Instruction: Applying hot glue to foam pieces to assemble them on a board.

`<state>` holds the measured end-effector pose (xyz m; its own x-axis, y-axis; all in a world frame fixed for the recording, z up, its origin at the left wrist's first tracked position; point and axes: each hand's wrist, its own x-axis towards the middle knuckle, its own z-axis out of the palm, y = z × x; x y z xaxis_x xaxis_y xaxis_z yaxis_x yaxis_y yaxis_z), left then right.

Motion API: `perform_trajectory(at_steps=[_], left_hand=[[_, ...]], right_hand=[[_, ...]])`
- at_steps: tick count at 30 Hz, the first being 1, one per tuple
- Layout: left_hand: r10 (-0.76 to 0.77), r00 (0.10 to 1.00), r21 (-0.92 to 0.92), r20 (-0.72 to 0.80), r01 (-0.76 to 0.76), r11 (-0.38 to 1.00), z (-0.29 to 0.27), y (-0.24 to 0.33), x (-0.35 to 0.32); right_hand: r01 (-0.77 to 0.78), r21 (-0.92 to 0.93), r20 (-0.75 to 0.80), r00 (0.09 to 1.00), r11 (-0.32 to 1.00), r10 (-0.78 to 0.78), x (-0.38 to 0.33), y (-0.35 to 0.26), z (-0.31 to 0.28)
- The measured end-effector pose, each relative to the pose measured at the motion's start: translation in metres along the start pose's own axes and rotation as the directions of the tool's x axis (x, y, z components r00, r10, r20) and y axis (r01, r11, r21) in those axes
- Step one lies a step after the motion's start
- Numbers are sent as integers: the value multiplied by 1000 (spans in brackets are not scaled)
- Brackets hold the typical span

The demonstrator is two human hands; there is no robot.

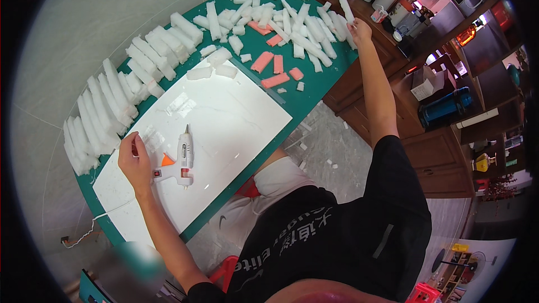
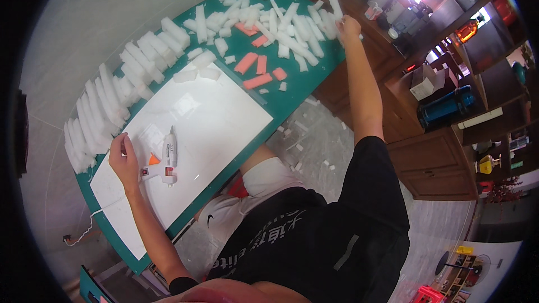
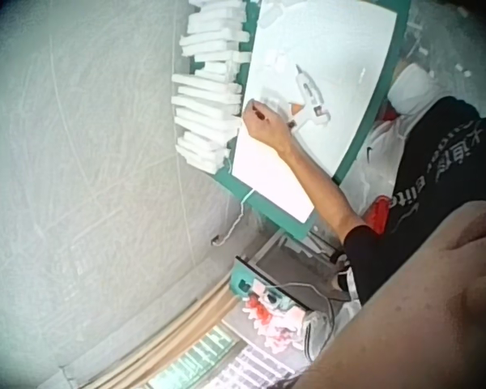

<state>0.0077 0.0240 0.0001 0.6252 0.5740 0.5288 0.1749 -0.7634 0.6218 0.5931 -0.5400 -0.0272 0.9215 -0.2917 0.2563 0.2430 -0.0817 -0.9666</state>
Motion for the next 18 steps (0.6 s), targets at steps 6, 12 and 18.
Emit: perform_trajectory(at_steps=[6,12,18], left_hand=[[-13,1000,-4,11,13,1000,2,4,3],[-14,1000,-17,12,14,1000,2,6,3],[-9,1000,-9,23,10,1000,3,8,2]], right_hand=[[-342,310,207,935,887,288,-67,-63,25],[-492,256,405,836,832,370,-97,-78,63],[-450,187,352,861,873,368,-129,-74,116]])
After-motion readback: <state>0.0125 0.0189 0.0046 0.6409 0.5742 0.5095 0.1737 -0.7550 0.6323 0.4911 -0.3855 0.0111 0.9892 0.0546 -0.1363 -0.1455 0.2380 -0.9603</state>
